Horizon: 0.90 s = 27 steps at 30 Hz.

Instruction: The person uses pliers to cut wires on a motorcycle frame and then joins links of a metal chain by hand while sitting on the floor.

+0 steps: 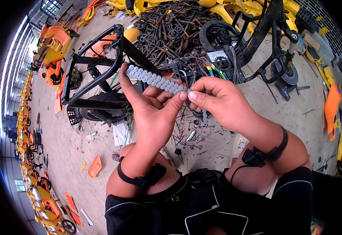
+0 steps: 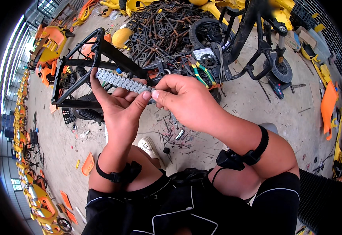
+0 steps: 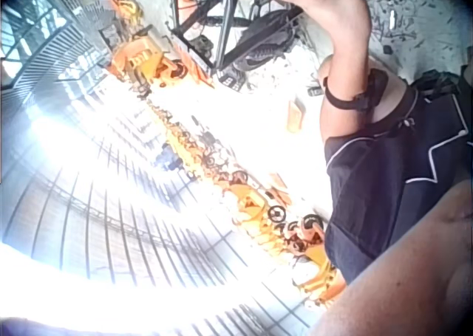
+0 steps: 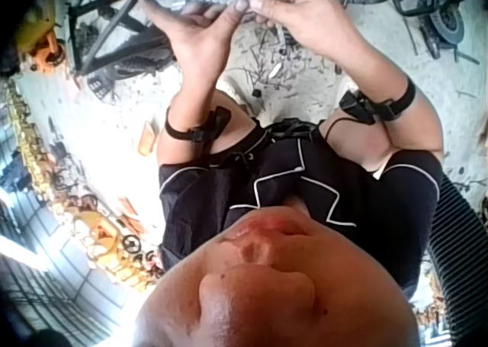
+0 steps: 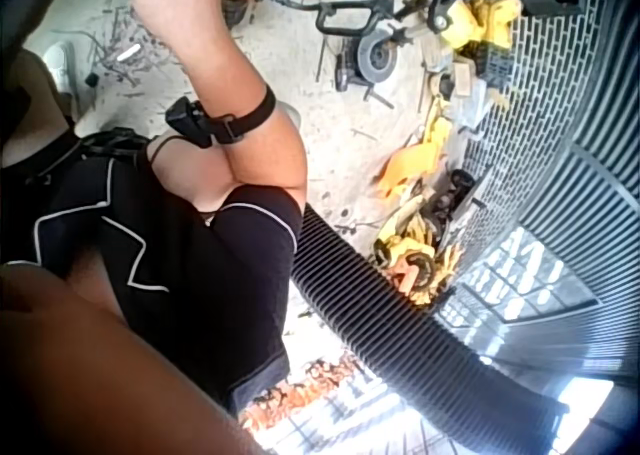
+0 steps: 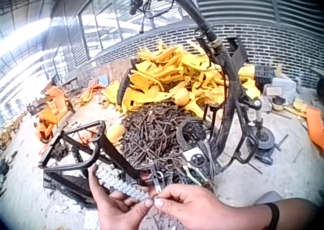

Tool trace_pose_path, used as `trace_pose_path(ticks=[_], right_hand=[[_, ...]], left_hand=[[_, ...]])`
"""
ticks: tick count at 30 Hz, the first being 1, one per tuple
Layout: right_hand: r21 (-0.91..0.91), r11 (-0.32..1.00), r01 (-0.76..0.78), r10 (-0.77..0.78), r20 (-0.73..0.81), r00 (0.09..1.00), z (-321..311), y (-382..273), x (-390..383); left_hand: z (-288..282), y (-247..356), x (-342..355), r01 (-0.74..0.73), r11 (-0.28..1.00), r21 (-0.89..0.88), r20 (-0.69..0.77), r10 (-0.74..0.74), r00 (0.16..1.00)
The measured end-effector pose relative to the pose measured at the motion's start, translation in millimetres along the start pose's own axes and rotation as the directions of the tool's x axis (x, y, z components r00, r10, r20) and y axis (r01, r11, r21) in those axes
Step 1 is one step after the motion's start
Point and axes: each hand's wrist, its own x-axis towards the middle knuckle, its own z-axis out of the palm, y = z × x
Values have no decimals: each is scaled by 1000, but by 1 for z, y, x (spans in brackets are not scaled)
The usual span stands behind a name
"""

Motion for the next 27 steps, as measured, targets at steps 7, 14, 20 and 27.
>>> trace_pose_path(ticks=[7, 14, 20, 27], right_hand=[[28, 1000, 11, -11, -9, 1000, 6, -8, -2], [135, 985, 104, -89, -112, 990, 17, -3, -7], [-198, 945, 262, -296, -168, 940, 23, -6, -10], [-244, 942, 232, -281, -189, 941, 22, -7, -9]], left_hand=[[3, 9, 2, -16, 998, -62, -67, 12, 998], [-3, 8, 4, -14, 996, -93, -154, 0, 988], [-3, 5, 3, -5, 993, -120, -136, -11, 991], [-1, 3, 1, 12, 990, -144, -123, -30, 992]])
